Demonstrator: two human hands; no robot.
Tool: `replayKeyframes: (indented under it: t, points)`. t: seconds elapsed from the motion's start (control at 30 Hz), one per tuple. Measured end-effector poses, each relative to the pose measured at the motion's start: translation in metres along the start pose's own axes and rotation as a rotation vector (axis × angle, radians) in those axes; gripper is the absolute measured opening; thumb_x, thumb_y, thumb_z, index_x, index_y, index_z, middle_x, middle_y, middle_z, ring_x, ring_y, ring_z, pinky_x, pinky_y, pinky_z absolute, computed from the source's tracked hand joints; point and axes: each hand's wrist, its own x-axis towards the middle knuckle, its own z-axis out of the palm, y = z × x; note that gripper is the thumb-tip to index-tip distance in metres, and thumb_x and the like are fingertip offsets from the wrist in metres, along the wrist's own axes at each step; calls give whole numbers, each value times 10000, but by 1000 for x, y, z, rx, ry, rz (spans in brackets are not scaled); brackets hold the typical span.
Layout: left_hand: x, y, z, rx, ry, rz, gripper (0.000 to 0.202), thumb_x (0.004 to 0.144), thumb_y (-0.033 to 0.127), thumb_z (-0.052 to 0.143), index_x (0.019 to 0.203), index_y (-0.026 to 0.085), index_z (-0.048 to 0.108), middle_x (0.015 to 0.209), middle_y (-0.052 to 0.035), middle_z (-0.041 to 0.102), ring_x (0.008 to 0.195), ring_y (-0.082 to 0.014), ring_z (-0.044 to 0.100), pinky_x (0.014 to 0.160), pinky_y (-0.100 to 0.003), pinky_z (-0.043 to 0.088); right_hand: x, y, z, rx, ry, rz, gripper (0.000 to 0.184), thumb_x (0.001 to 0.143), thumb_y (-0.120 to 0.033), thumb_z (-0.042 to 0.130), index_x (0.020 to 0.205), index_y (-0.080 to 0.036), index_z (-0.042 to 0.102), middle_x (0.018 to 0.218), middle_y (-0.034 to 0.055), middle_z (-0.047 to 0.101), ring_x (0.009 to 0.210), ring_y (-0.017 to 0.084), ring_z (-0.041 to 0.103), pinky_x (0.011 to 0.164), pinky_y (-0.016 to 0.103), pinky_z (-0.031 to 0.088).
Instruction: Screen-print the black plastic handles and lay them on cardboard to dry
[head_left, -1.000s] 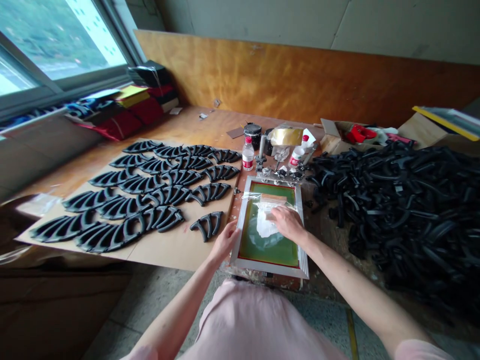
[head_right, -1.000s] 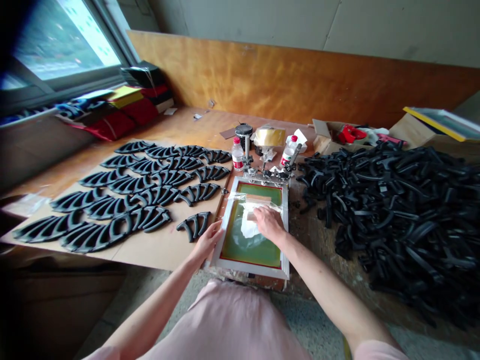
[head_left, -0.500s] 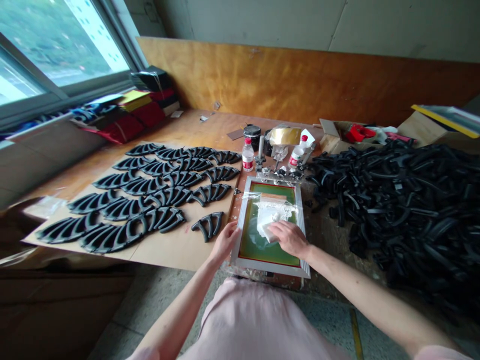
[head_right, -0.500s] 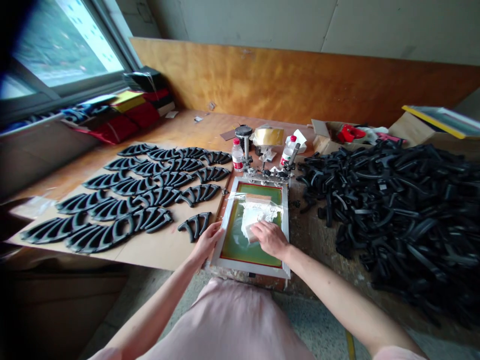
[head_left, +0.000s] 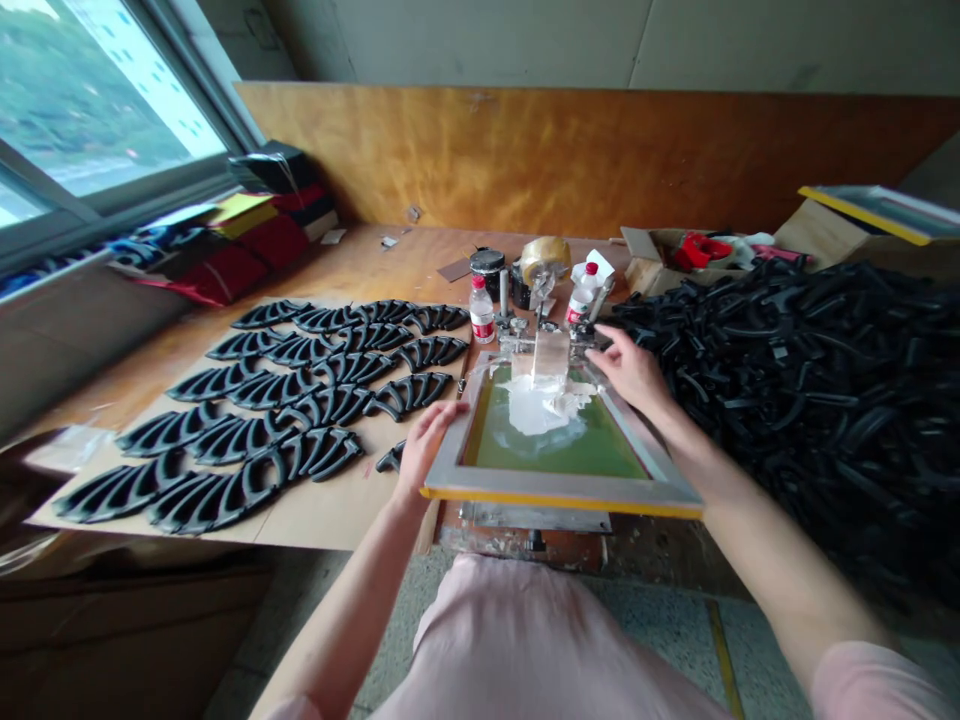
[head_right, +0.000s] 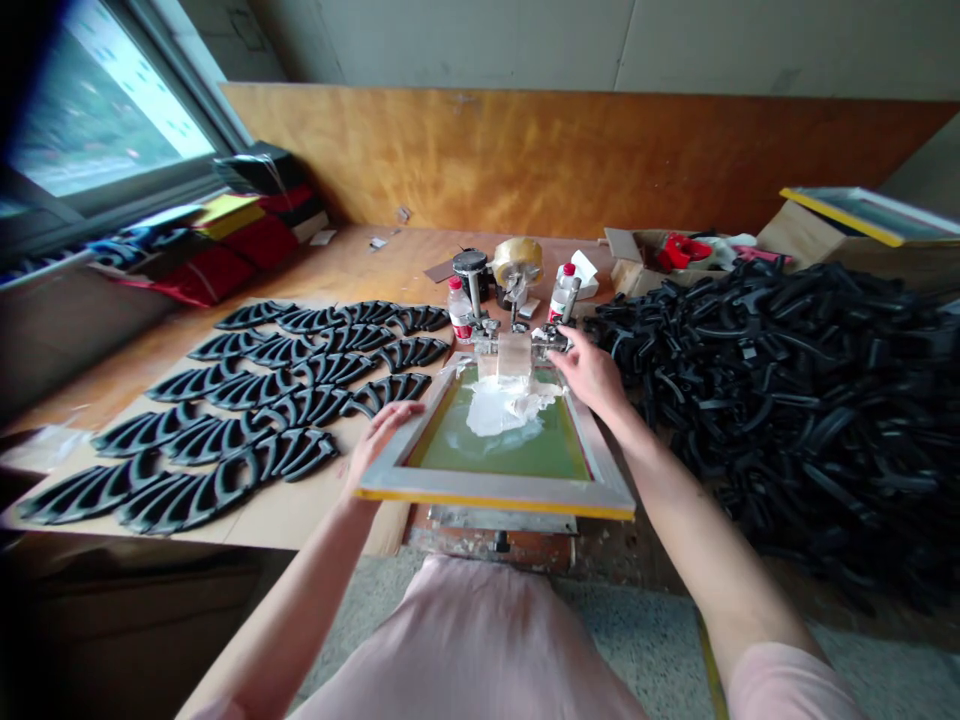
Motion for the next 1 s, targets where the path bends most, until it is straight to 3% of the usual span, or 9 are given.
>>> replayKeyframes:
  t: [0.1, 0.27, 0.4, 0.47, 0.53, 0.63, 0.73, 0.87, 1.0]
  points:
    - [26, 38, 19, -87, 23, 201, 377, 822, 518, 580, 966, 177, 647, 873, -18, 683, 733, -133, 622, 627, -219, 482, -15, 41, 1, 48, 99, 165, 398, 900, -454, 481, 1144, -177, 629, 782, 44, 685, 725, 190, 625, 699, 303, 470]
    - [52, 71, 44, -218, -32, 269, 350, 863, 551, 519, 927, 210, 561, 769, 4, 645, 669, -114, 615, 571, -201, 474, -78, 41, 63, -54, -291, 91, 353, 862, -531, 556, 877, -188, 639, 892, 62, 671, 811, 183, 621, 739, 282, 460]
    - [15, 26, 56, -277, 89, 207, 301, 860, 514, 569, 963, 232, 555, 756, 26, 636, 665, -104, 613, 586, -195, 470, -113, 2, 97, -246, -465, -19, 222, 908, -372, 566, 888, -155, 609, 993, 125, 657, 959, 212, 610, 821, 287, 432]
    - [-20, -14, 62, -192, -46, -93, 348, 813, 525, 630, 886, 186, 596, 721, -16, 656, 649, -139, 628, 552, -218, 472, -124, -19, 99, -250, -471, 74, 205, 948, -329, 504, 968, -142, 584, 949, 129, 669, 918, 213, 624, 767, 282, 433]
    - [-52, -50, 67, -164, -205, -443, 421, 791, 542, 652, 980, 167, 628, 913, -99, 716, 800, -204, 680, 616, -277, 526, -136, -40, 97, -196, -436, 78, 218, 968, -335, 466, 998, -143, 564, 913, 116, 672, 877, 210, 628, 734, 281, 431]
    - [-74, -79, 66, -355, -152, -562, 376, 845, 506, 607, 1010, 168, 615, 1074, -113, 699, 932, -205, 676, 761, -325, 558, -150, -62, 95, -64, -418, -197, 213, 963, -362, 481, 922, -174, 572, 913, 87, 663, 908, 200, 608, 778, 280, 430]
    - [-60, -85, 39, -398, 20, -523, 322, 852, 451, 612, 1005, 168, 594, 968, -83, 705, 838, -180, 685, 692, -299, 568, -136, -39, 89, 52, -397, -287, 231, 968, -364, 467, 862, -203, 595, 914, 52, 663, 903, 175, 606, 794, 266, 433]
    - [-28, -95, -44, -82, 321, -418, 389, 887, 537, 503, 1021, 175, 549, 840, -55, 694, 662, -151, 679, 577, -264, 555, -74, 67, 73, -40, -141, 207, 260, 954, -306, 427, 1061, -193, 636, 1014, 99, 682, 925, 210, 631, 798, 311, 459]
    - [-20, -119, -120, 356, 543, -586, 460, 925, 561, 338, 990, 146, 526, 743, -98, 678, 603, -198, 686, 556, -312, 557, -39, 165, 79, -89, -154, 567, 262, 864, -351, 531, 1009, -206, 693, 859, 103, 699, 808, 242, 655, 747, 352, 484]
